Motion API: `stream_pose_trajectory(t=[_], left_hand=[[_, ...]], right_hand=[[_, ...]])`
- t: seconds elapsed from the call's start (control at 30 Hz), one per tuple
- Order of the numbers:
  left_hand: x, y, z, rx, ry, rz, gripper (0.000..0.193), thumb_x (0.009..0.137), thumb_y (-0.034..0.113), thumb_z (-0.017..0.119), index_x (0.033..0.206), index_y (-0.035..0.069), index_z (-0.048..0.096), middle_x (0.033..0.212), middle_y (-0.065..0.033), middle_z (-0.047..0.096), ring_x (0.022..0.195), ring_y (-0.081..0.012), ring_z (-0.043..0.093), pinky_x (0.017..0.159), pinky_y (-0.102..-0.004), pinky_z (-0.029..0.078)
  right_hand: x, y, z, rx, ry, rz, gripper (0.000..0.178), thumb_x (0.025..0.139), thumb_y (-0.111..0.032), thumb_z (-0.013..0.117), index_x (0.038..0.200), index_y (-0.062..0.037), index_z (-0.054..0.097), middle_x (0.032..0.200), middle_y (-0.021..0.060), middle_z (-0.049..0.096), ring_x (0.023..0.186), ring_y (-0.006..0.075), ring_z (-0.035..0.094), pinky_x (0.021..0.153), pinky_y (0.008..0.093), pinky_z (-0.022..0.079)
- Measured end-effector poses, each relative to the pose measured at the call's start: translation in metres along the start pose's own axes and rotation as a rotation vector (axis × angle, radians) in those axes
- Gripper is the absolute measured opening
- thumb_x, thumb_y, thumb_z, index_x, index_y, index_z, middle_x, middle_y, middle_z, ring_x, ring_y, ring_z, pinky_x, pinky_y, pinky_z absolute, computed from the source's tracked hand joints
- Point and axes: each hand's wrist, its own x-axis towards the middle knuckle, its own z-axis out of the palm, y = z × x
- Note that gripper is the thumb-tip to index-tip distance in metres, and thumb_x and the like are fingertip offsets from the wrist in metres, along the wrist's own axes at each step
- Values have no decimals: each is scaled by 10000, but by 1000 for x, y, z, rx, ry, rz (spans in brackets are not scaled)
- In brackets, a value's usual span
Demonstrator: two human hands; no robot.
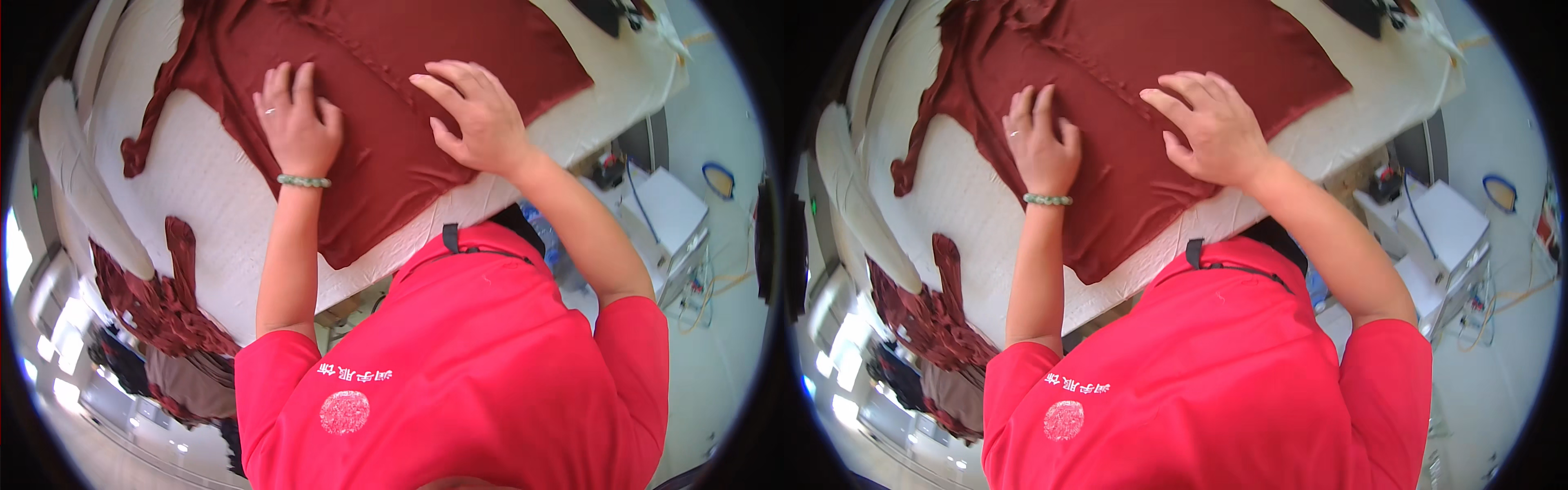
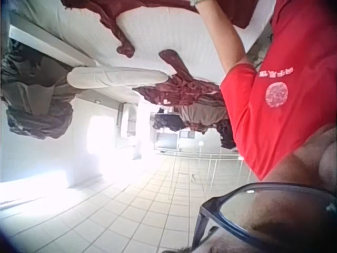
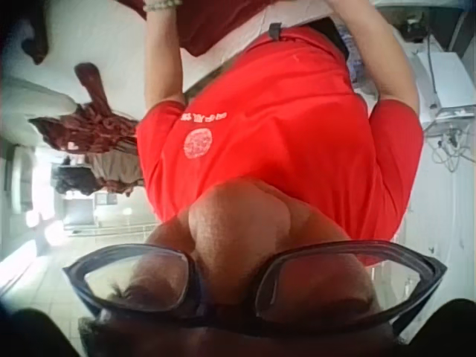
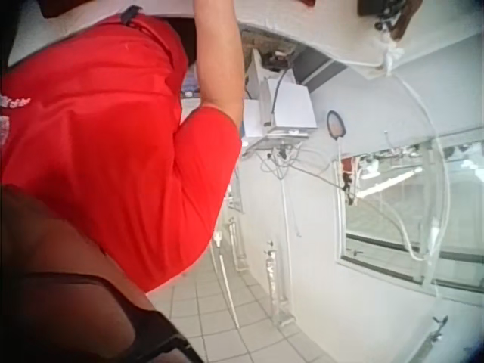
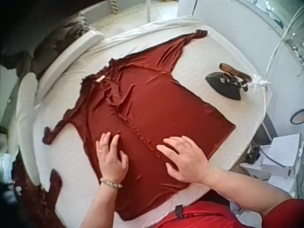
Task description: Ironing a red garment on an ironing table in a sewing factory.
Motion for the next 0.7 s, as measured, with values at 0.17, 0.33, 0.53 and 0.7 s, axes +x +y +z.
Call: stream_pose_trajectory(t=[0.17, 0.33, 0.53, 0.7], left_hand=[[-4, -44, -7, 50, 109, -246, 479, 849, 104, 654, 1327, 71, 636, 1401, -190, 584, 1359, -401, 514, 1149, -550, 398], [25, -34, 2, 13, 90, -181, 500, 844, 87, 645, 1344, 75, 632, 1414, -186, 582, 1346, -403, 523, 1151, -542, 400], [74, -71, 1, -9, 47, 4, 484, 840, 72, 649, 1324, 55, 644, 1392, -179, 601, 1314, -391, 555, 1116, -526, 430], [141, -121, 10, 125, 171, -75, 349, 882, 131, 664, 1222, 60, 695, 1263, -153, 670, 1234, -327, 619, 1067, -466, 472]], right_hand=[[73, 35, 22, -302, -25, -142, 506, 846, -225, 733, 1332, -121, 636, 1399, 117, 588, 1296, 336, 549, 1083, 474, 449], [140, 46, 47, -265, -81, -287, 537, 885, -317, 733, 1376, -130, 621, 1439, 134, 568, 1349, 346, 520, 1139, 495, 406], [197, 68, 66, -226, -178, -444, 576, 914, -407, 731, 1405, -132, 607, 1484, 149, 540, 1416, 345, 477, 1185, 514, 365], [229, 65, 80, -324, 10, -235, 671, 912, -422, 742, 1455, -80, 547, 1533, 169, 495, 1459, 366, 428, 1206, 546, 333]])
